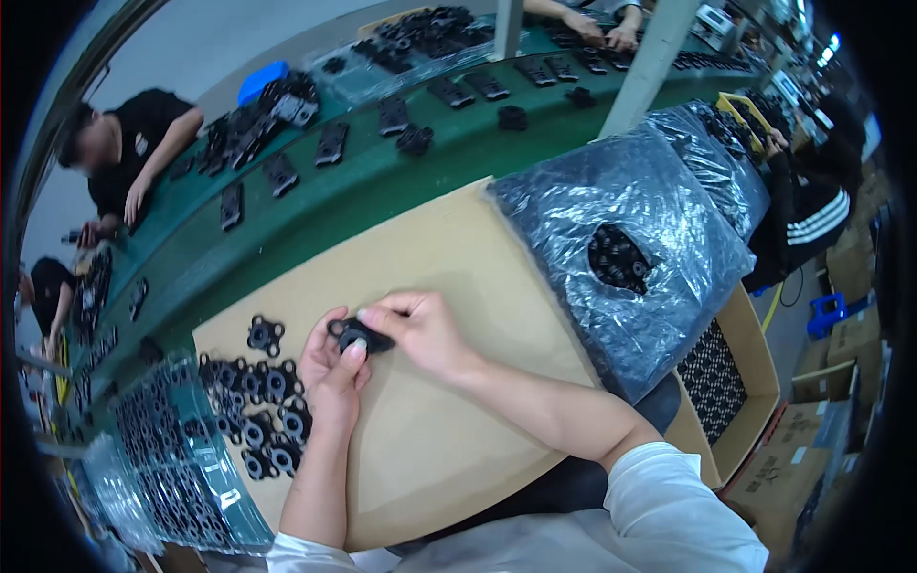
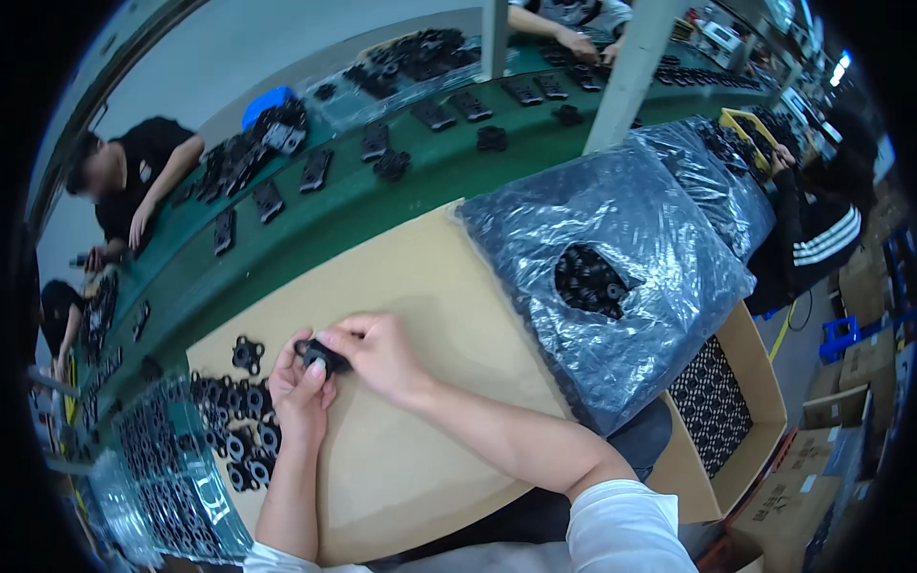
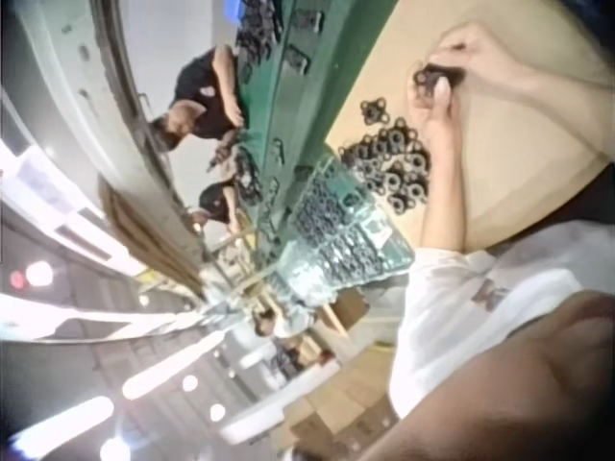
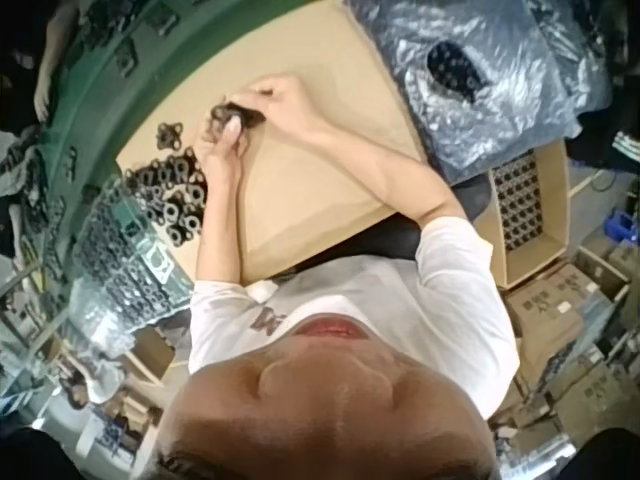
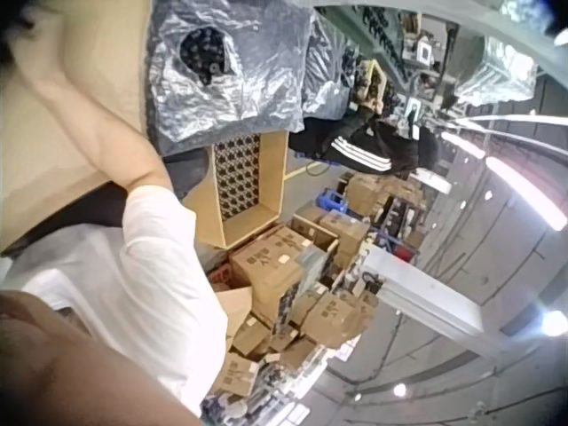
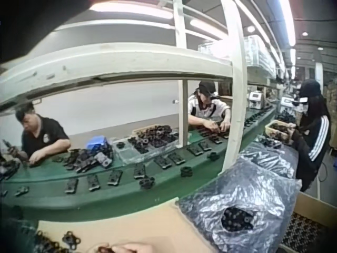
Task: The person assembles components by picking up plastic plates and small plugs and fitting the plugs into the holes of the plates by hand.
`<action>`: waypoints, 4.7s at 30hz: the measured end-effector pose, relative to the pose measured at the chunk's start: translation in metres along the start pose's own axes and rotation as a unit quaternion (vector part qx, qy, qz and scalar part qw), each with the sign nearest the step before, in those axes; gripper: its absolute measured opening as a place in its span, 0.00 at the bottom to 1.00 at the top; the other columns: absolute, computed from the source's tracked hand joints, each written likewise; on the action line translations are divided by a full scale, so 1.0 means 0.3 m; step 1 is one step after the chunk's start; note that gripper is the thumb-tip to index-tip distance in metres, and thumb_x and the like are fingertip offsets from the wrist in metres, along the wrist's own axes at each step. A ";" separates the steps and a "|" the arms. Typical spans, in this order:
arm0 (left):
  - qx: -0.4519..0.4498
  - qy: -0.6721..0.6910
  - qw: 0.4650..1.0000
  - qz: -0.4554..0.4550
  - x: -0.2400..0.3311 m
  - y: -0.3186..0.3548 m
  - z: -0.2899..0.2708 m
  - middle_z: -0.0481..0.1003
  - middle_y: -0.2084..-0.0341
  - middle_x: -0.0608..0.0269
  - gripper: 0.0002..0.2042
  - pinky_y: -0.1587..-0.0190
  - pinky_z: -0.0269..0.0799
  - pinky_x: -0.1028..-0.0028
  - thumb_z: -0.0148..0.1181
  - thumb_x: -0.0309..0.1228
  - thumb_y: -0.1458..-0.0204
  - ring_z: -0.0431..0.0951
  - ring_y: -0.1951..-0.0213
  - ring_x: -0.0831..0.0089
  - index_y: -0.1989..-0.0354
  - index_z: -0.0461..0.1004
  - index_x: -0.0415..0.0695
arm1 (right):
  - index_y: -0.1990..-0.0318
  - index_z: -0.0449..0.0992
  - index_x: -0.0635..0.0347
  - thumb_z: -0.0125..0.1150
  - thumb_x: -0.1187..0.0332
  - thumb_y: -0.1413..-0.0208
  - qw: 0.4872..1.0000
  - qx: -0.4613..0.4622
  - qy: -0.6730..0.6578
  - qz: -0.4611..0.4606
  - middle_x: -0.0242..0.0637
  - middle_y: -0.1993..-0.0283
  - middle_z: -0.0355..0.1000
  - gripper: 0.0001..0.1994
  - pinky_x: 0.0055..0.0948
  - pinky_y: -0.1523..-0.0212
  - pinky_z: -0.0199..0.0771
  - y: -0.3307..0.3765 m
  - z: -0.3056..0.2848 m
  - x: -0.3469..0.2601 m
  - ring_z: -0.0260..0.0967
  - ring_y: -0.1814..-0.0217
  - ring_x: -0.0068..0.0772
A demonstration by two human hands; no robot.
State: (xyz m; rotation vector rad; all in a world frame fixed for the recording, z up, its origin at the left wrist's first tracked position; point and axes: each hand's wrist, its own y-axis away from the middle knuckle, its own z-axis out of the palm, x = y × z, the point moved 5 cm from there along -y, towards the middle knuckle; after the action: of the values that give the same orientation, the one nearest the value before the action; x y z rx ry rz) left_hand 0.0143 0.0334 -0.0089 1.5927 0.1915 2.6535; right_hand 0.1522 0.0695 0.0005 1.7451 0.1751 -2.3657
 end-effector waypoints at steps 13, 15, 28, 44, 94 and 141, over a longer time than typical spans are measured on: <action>-0.040 0.081 0.996 0.016 0.029 -0.002 -0.018 0.70 0.66 0.57 0.24 0.81 0.58 0.84 0.52 0.18 0.53 0.70 0.77 0.73 0.44 0.60 0.38 | 0.52 0.64 0.70 0.51 0.81 0.46 0.891 0.212 -0.394 0.077 0.43 0.61 0.65 0.13 0.18 0.53 0.70 -0.104 -0.174 -0.066 0.66 0.55 0.28; -0.055 0.097 0.994 0.007 0.028 -0.012 -0.009 0.70 0.66 0.56 0.24 0.81 0.58 0.84 0.52 0.18 0.53 0.71 0.77 0.72 0.44 0.60 0.38 | 0.52 0.65 0.68 0.51 0.76 0.42 0.898 0.237 -0.353 0.111 0.39 0.65 0.64 0.12 0.15 0.65 0.70 -0.095 -0.161 -0.045 0.66 0.62 0.24; -0.096 0.092 0.991 -0.026 0.047 -0.008 -0.007 0.73 0.63 0.55 0.23 0.80 0.61 0.86 0.54 0.18 0.53 0.71 0.76 0.74 0.45 0.60 0.39 | 0.57 0.72 0.66 0.53 0.70 0.41 0.949 -0.049 -0.244 0.195 0.33 0.74 0.67 0.09 0.12 0.86 0.51 -0.016 0.039 -0.016 0.57 0.80 0.15; -0.080 0.043 0.996 0.016 0.040 -0.002 -0.005 0.74 0.61 0.54 0.23 0.80 0.60 0.87 0.53 0.17 0.53 0.69 0.77 0.77 0.46 0.61 0.39 | 0.62 0.73 0.66 0.55 0.74 0.44 0.929 -0.091 -0.289 0.213 0.32 0.77 0.66 0.05 0.11 0.86 0.50 -0.014 0.023 0.037 0.56 0.80 0.14; -0.037 0.104 0.994 0.023 0.056 -0.005 -0.052 0.73 0.66 0.56 0.20 0.78 0.62 0.86 0.54 0.18 0.51 0.71 0.75 0.78 0.47 0.63 0.40 | 0.50 0.69 0.62 0.51 0.72 0.40 0.791 -0.282 -0.534 0.100 0.38 0.64 0.69 0.11 0.16 0.76 0.63 -0.040 -0.006 0.094 0.63 0.70 0.20; -0.039 0.016 0.999 -0.005 0.040 -0.005 -0.022 0.74 0.70 0.58 0.19 0.86 0.57 0.87 0.56 0.18 0.50 0.69 0.82 0.81 0.48 0.65 0.38 | 0.62 0.76 0.73 0.54 0.77 0.45 0.960 -0.038 -0.225 0.162 0.39 0.69 0.72 0.08 0.17 0.65 0.64 -0.024 0.019 0.034 0.64 0.69 0.22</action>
State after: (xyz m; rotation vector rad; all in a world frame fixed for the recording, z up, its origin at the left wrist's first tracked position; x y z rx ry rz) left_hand 0.0029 0.0356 -0.0018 1.5246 0.0953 2.6450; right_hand 0.1423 0.0745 -0.0078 1.0630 -0.0840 -2.3895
